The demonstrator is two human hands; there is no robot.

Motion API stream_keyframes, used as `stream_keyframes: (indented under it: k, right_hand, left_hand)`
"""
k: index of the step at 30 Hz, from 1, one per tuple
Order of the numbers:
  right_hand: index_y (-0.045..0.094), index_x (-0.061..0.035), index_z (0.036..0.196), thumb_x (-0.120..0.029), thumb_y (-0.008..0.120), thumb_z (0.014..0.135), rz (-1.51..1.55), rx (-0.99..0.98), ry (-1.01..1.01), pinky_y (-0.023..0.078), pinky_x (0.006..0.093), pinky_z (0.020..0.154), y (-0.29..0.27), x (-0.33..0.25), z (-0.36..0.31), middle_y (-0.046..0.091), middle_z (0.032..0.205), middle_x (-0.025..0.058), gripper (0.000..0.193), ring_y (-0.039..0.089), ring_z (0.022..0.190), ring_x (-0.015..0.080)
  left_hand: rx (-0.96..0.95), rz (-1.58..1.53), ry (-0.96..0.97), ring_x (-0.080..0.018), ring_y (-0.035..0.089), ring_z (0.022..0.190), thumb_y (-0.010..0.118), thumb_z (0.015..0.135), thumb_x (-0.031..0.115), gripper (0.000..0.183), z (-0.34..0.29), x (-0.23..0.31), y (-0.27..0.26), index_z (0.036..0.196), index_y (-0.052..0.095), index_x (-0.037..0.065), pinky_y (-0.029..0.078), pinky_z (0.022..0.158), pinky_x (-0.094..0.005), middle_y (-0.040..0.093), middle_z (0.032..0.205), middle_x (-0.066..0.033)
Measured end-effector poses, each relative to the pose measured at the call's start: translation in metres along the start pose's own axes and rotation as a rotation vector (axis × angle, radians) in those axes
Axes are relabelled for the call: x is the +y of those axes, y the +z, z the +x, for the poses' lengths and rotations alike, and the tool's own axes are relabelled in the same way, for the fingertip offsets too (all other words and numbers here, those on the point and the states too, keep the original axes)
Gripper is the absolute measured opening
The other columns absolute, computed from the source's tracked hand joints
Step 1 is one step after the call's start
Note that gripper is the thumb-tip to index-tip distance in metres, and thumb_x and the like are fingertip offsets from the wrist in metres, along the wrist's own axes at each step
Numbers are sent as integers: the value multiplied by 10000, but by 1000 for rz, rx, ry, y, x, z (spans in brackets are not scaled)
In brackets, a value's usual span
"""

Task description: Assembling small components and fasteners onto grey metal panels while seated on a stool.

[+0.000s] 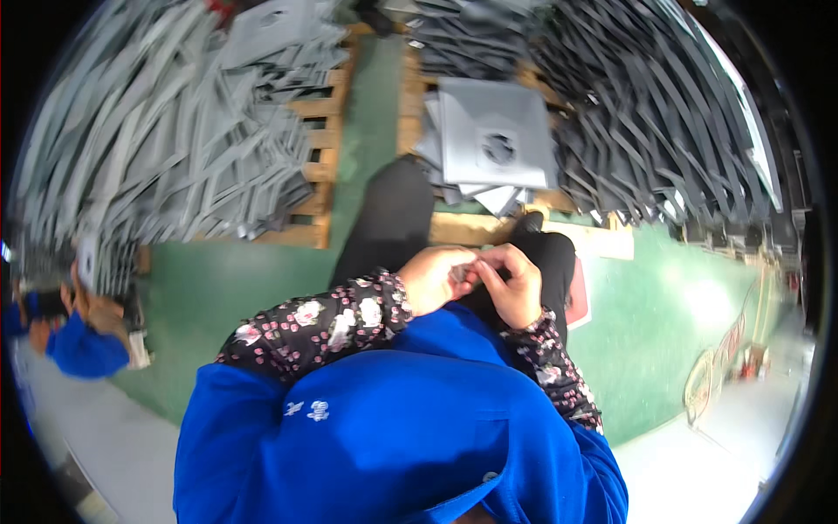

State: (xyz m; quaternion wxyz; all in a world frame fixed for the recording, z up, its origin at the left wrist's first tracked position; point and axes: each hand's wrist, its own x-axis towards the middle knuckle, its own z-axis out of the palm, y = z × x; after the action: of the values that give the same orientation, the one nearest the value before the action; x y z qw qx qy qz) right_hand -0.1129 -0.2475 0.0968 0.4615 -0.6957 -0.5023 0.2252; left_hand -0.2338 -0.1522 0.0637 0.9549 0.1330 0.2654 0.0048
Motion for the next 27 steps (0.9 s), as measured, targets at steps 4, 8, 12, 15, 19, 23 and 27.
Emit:
stream_keyframes:
  k: [4, 8, 12, 15, 19, 23, 27]
  right_hand:
    - [555, -8, 789, -42, 597, 751, 193, 144, 257, 428, 209, 555, -29, 45, 14, 568, 694, 25, 66, 530, 601, 88]
    - [520, -5, 853, -51, 545, 788, 400, 235, 499, 412, 174, 573, -68, 107, 52, 565, 719, 27, 83, 516, 616, 65]
    - [507, 3, 825, -28, 525, 772, 363, 189, 585, 432, 190, 567, -79, 192, 105, 577, 736, 51, 64, 538, 623, 84]
    - [515, 24, 855, -44, 537, 765, 238, 113, 712, 460, 214, 578, -64, 242, 145, 582, 719, 69, 115, 569, 660, 112]
    - [535, 10, 820, -71, 560, 757, 132, 54, 716, 448, 216, 591, -26, 321, 169, 584, 704, 50, 105, 558, 650, 97]
    - [566, -22, 799, -102, 587, 748, 58, 139, 752, 430, 216, 612, -3, 374, 176, 583, 695, 17, 97, 532, 633, 79]
    - [572, -24, 793, -117, 596, 748, 53, 128, 732, 428, 213, 609, 12, 388, 177, 581, 688, 12, 106, 524, 621, 80]
  left_hand:
    - [162, 82, -142, -124, 508, 651, 437, 848, 210, 200, 53, 12, 27, 826, 534, 37, 417, 562, -236, 534, 734, -21]
    - [208, 237, -232, -90, 482, 621, 496, 826, 257, 218, 109, 26, 34, 788, 544, 49, 404, 550, -221, 516, 706, -7]
    - [181, 325, -237, -78, 484, 608, 506, 813, 260, 223, 168, 44, 43, 764, 551, 47, 405, 554, -202, 519, 696, -6]
    - [133, 260, -208, -75, 477, 599, 498, 812, 249, 225, 201, 51, 40, 739, 551, 42, 405, 555, -209, 516, 686, -8]
    - [246, 214, -222, -87, 475, 593, 472, 804, 247, 230, 221, 64, 22, 725, 544, 44, 389, 530, -214, 511, 676, -10]
    - [52, 138, -169, -80, 474, 583, 466, 807, 268, 253, 232, 76, 33, 721, 539, 41, 383, 511, -211, 509, 664, -7]
    - [187, 83, -234, -75, 475, 607, 441, 823, 282, 265, 233, 76, 26, 739, 538, 50, 382, 531, -213, 511, 696, -3]
